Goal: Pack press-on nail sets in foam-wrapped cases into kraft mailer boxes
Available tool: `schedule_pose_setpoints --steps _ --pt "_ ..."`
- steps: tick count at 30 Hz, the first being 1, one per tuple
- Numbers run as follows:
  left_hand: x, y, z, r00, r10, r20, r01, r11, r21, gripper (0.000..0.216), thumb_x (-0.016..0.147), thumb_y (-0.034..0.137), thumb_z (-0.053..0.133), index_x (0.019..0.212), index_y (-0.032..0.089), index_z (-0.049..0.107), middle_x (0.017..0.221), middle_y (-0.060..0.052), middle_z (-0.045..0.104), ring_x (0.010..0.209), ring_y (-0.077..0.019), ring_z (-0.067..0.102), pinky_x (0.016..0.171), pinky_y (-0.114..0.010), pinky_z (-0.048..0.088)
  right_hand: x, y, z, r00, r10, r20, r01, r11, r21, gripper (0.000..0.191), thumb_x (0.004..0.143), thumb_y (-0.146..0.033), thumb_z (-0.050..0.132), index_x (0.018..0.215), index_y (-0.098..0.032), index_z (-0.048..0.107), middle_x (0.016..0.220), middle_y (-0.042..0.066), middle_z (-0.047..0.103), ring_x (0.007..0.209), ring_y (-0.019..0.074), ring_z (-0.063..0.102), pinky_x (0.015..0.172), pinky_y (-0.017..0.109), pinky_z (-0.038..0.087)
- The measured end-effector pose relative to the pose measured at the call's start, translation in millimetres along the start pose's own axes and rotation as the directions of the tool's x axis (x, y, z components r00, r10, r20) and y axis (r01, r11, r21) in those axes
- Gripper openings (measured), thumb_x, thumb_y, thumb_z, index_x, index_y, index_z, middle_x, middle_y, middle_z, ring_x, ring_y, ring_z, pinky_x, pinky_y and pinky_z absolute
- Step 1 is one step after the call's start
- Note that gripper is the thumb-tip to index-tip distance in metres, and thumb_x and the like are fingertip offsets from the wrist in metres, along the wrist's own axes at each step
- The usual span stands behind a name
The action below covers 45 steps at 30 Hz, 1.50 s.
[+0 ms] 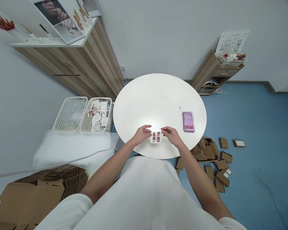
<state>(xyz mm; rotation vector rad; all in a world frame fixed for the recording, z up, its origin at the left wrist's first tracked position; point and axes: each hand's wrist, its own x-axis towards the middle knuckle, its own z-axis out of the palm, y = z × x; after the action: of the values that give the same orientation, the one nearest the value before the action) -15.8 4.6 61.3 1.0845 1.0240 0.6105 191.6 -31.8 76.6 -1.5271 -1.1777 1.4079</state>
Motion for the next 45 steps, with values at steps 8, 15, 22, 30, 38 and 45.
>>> schedule_pose_setpoints --steps 8,15,22,30,38,45 --pt "10.3 7.7 0.4 0.994 0.042 -0.105 -0.039 0.999 0.023 0.048 0.068 0.027 0.065 0.112 0.016 0.050 0.099 -0.009 0.060 0.084 -0.0151 0.059 0.076 -0.032 0.044 3.5 1.4 -1.0 1.000 0.031 -0.002 -0.031 0.992 0.122 0.026 0.066 -0.040 0.061 0.079 -0.018 0.060 0.070 0.001 0.060 0.061 0.0112 0.054 0.063 0.029 0.044" --pt "-8.2 -7.4 16.6 0.991 0.073 -0.114 -0.069 0.997 0.043 0.044 0.072 0.034 0.060 0.111 0.015 0.053 0.092 -0.008 0.060 0.082 -0.0153 0.060 0.080 -0.034 0.045 -10.2 18.0 10.1 0.976 0.109 -0.189 -0.033 0.931 0.364 0.033 0.065 -0.042 0.063 0.086 -0.019 0.055 0.081 0.002 0.058 0.071 0.0145 0.061 0.070 0.031 0.047" --pt "-10.2 -3.2 21.1 0.958 0.288 -0.003 -0.270 0.900 0.342 0.077 0.065 0.027 0.069 0.132 0.025 0.032 0.092 -0.002 0.056 0.079 -0.0117 0.057 0.083 -0.032 0.044 -22.6 27.6 20.8 0.966 0.137 -0.221 -0.031 0.905 0.425 0.031 0.066 -0.041 0.063 0.086 -0.019 0.053 0.079 0.001 0.056 0.075 0.0168 0.063 0.073 0.033 0.047" --pt "-14.2 -3.1 20.6 0.941 0.331 0.069 -0.323 0.820 0.474 0.070 0.067 0.024 0.066 0.131 0.026 0.035 0.085 0.001 0.056 0.077 -0.0123 0.054 0.084 -0.033 0.044 -28.3 35.4 12.8 0.990 0.012 -0.141 0.024 0.969 0.247 0.039 0.070 -0.038 0.059 0.104 -0.021 0.049 0.073 -0.001 0.055 0.073 0.0147 0.059 0.073 0.033 0.046" --pt "-17.3 6.7 22.6 0.957 0.267 0.111 -0.288 0.841 0.457 0.063 0.067 0.025 0.065 0.126 0.025 0.042 0.085 -0.001 0.056 0.078 -0.0139 0.054 0.084 -0.034 0.044 -23.1 24.3 -20.6 0.971 -0.177 0.159 0.214 0.942 -0.259 0.086 0.061 -0.031 0.068 0.134 -0.033 0.022 0.108 0.004 0.052 0.086 0.0174 0.054 0.080 0.039 0.044" --pt "-15.7 1.9 30.4 0.960 0.265 0.089 -0.277 0.856 0.438 0.061 0.067 0.027 0.065 0.124 0.023 0.044 0.085 -0.001 0.056 0.077 -0.0130 0.055 0.081 -0.032 0.046 -11.0 30.3 -25.2 0.965 -0.128 0.230 0.200 0.923 -0.327 0.089 0.062 -0.027 0.069 0.135 -0.033 0.019 0.112 0.005 0.050 0.097 0.0204 0.053 0.083 0.039 0.042"
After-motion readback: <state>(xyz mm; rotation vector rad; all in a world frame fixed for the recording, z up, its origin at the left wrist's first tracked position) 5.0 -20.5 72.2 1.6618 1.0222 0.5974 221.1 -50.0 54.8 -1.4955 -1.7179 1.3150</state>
